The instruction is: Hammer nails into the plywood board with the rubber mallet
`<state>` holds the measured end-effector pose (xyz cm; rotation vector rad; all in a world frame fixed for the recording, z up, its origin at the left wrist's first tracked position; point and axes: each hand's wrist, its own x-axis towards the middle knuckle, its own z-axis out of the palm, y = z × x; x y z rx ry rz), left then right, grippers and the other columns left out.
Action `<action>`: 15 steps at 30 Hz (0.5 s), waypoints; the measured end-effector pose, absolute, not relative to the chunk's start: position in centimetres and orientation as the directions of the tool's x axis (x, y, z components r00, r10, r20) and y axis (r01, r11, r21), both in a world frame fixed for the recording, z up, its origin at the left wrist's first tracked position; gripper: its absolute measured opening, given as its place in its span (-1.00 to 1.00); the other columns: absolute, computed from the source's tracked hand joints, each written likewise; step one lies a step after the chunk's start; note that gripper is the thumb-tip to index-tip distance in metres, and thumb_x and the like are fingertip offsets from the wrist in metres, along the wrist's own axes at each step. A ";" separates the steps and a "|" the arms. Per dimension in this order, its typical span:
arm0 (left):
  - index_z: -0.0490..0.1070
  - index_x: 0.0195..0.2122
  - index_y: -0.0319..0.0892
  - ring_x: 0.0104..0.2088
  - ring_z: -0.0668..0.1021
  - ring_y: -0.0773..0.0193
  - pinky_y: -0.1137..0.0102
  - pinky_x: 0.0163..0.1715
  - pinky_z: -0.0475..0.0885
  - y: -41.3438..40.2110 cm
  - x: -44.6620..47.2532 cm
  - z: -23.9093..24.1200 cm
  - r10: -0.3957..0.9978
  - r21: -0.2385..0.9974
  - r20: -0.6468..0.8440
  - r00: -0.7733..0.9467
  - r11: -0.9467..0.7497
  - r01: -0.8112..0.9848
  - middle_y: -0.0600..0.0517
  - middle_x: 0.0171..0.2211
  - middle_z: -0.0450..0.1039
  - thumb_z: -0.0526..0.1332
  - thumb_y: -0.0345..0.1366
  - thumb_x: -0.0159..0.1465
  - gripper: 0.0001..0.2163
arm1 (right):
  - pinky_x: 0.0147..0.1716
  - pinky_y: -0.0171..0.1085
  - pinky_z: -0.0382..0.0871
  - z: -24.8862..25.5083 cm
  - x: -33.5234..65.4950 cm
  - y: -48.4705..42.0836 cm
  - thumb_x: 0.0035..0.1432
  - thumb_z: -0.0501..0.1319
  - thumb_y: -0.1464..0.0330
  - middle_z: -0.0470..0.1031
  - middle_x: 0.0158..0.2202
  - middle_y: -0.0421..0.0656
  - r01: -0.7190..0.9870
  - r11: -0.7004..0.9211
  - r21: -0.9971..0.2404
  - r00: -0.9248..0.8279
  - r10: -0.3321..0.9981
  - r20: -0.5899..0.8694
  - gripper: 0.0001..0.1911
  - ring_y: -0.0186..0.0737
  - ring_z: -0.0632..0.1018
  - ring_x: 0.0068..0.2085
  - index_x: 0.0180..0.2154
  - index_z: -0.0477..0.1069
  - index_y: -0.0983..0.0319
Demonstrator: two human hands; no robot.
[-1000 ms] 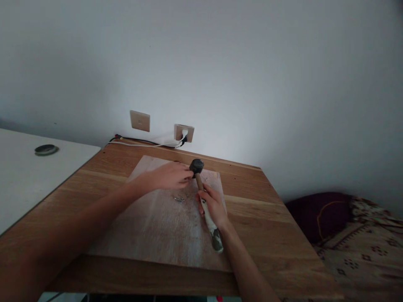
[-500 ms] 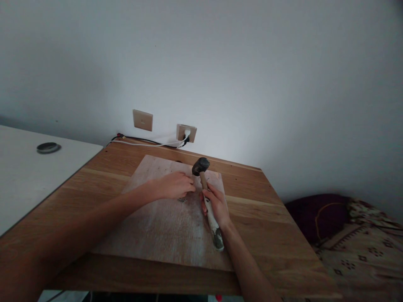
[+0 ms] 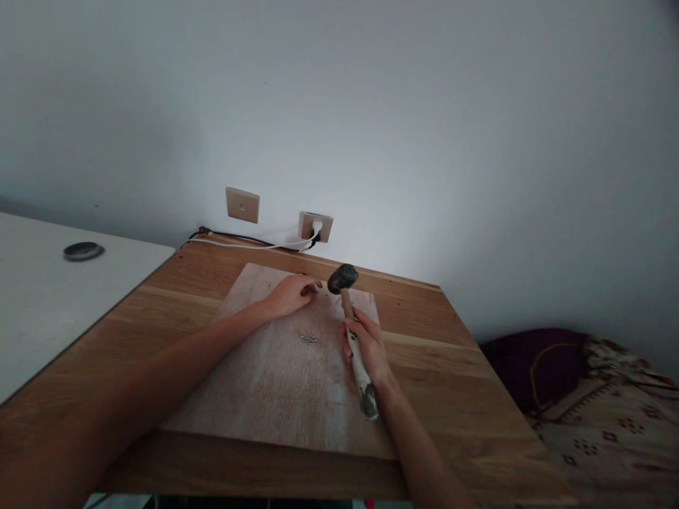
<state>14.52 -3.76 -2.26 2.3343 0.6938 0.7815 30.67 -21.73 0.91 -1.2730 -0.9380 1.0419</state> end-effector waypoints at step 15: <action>0.42 0.11 -0.17 -0.28 0.65 0.19 0.32 -0.20 0.51 -3.8 14.4 -2.4 0.687 0.724 0.322 0.652 -0.622 0.298 0.00 -0.28 0.64 0.27 -0.45 0.20 -0.58 | -0.77 -0.33 0.15 1.8 28.2 -20.8 0.09 0.25 0.18 0.40 -0.53 -0.31 0.045 0.011 -0.999 0.236 0.972 0.021 -0.82 -0.38 0.29 -0.71 -0.39 0.38 0.14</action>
